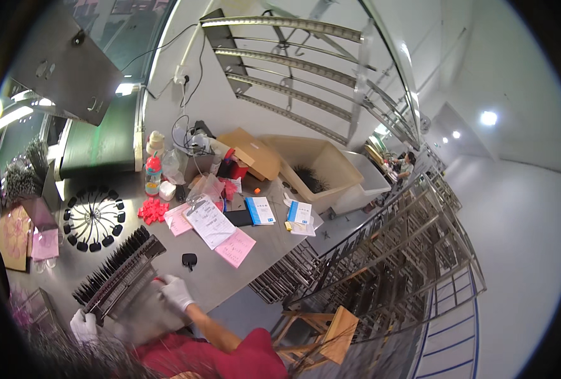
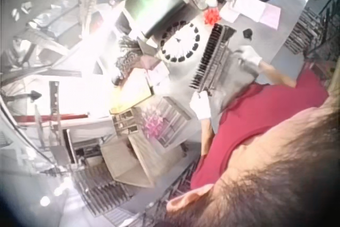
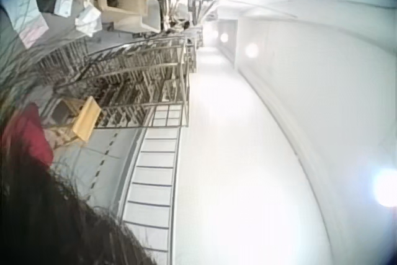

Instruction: The person assembles decorative items by inserting black and pink plastic pieces into metal racks on a workbench. They repeatedly pick up bundles of pieces, separate them, and place them into slots on the racks, then move the racks aside.

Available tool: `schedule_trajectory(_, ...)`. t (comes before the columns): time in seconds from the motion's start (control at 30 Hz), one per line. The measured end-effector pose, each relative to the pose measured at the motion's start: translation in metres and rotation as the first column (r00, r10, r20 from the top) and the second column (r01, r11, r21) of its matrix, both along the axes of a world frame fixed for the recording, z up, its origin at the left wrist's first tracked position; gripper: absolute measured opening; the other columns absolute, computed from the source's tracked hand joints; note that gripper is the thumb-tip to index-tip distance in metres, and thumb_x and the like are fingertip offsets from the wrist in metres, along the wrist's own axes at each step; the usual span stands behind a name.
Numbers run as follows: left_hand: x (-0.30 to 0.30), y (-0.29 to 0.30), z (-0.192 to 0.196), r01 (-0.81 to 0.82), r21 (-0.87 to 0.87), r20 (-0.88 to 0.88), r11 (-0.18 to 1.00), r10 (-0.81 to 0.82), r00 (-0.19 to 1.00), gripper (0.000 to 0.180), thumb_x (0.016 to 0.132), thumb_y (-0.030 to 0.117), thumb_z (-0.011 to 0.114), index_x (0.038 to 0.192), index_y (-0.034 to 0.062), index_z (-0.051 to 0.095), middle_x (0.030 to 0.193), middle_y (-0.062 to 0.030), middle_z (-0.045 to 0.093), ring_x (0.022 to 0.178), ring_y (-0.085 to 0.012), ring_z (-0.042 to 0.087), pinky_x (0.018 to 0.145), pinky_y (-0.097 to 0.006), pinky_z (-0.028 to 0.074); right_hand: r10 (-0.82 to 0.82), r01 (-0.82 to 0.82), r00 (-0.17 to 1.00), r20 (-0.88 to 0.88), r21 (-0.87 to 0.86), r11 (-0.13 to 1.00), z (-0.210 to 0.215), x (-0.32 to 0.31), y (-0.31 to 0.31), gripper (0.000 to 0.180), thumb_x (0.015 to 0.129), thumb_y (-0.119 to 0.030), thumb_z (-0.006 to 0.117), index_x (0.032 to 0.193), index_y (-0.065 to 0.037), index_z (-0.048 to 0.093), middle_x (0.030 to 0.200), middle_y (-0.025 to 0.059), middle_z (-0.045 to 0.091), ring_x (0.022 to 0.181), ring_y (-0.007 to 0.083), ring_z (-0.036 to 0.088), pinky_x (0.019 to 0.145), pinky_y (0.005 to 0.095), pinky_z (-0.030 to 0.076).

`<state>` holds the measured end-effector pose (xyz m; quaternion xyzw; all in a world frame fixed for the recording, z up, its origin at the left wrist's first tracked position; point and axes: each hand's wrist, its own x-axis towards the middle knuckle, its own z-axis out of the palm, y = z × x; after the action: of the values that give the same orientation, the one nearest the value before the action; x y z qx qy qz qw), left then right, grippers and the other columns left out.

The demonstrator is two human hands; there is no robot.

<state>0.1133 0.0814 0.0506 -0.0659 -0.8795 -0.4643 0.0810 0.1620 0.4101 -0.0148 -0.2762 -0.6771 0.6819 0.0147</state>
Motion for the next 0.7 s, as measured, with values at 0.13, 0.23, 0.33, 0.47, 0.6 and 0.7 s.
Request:
schedule_trajectory(0.13, -0.012, -0.009, -0.045, -0.027, 0.095, 0.031, 0.995, 0.025, 0.999, 0.024, 0.099, 0.014, 0.062, 0.086, 0.0016, 0.046, 0.075, -0.0036, 0.043, 0.065, -0.0137, 0.046, 0.057, -0.036, 0.041, 0.119, -0.071, 0.963, -0.243, 0.2, 0.977, 0.046, -0.033, -0.066, 0.032, 0.101, -0.023, 0.076, 0.123, 0.001, 0.075, 0.101, 0.0104, 0.077, 0.08, 0.0183, 0.074, 0.073, 0.0323, 0.059)
schedule_trajectory(0.23, -0.014, 0.001, 0.004, -0.088, 0.346, 0.387, 0.934, -0.056, 0.92, 0.026, 0.104, 0.026, 0.064, 0.094, 0.0067, 0.049, 0.083, 0.0017, 0.046, 0.073, -0.0103, 0.047, 0.06, -0.031, 0.043, 0.197, 0.152, 0.834, -0.516, 0.557, 0.817, 0.005, -0.062, -0.072, 0.033, 0.099, -0.023, 0.077, 0.122, 0.001, 0.076, 0.105, 0.0165, 0.078, 0.092, 0.0275, 0.076, 0.083, 0.0378, 0.06)
schedule_trajectory(0.33, -0.018, 0.002, 0.024, -0.083, 0.442, 0.449, 0.893, -0.141, 0.882, 0.026, 0.103, 0.033, 0.064, 0.101, 0.0085, 0.056, 0.082, 0.0039, 0.05, 0.069, -0.0084, 0.047, 0.059, -0.027, 0.044, 0.205, 0.244, 0.826, -0.526, 0.66, 0.711, 0.007, -0.07, -0.073, 0.026, 0.099, -0.024, 0.076, 0.112, -0.001, 0.078, 0.101, 0.0165, 0.078, 0.091, 0.0327, 0.075, 0.082, 0.042, 0.06)
schedule_trajectory(0.47, -0.033, -0.004, 0.014, -0.007, 0.33, 0.393, 0.944, -0.13, 0.91, 0.024, 0.093, 0.025, 0.067, 0.095, 0.0019, 0.062, 0.077, -0.0008, 0.057, 0.069, -0.01, 0.051, 0.061, -0.032, 0.049, 0.299, 0.312, 0.77, -0.564, 0.742, 0.594, 0.043, -0.075, -0.086, 0.02, 0.099, -0.024, 0.075, 0.103, -0.006, 0.079, 0.091, 0.0148, 0.075, 0.082, 0.0367, 0.073, 0.075, 0.0464, 0.06)
schedule_trajectory(0.6, -0.036, 0.007, 0.022, -0.062, 0.379, 0.439, 0.923, -0.12, 0.891, 0.026, 0.089, 0.018, 0.066, 0.104, -0.0033, 0.07, 0.077, -0.0026, 0.064, 0.07, -0.0122, 0.059, 0.063, -0.032, 0.051, 0.19, 0.098, 0.965, -0.182, 0.918, 0.383, 0.03, -0.096, -0.093, 0.035, 0.1, -0.043, 0.07, 0.113, -0.012, 0.079, 0.092, 0.0202, 0.075, 0.084, 0.0424, 0.073, 0.076, 0.053, 0.058)
schedule_trajectory(0.7, -0.053, 0.004, 0.027, -0.275, 0.723, 0.539, 0.634, -0.269, 0.798, 0.014, 0.087, 0.004, 0.067, 0.1, 0.0024, 0.066, 0.083, -0.0036, 0.059, 0.07, -0.0151, 0.058, 0.061, -0.035, 0.058, 0.165, -0.139, 0.985, 0.058, 0.833, 0.536, 0.039, -0.098, -0.103, 0.042, 0.102, -0.044, 0.067, 0.133, -0.016, 0.073, 0.1, 0.0253, 0.076, 0.088, 0.0483, 0.073, 0.082, 0.0567, 0.057)
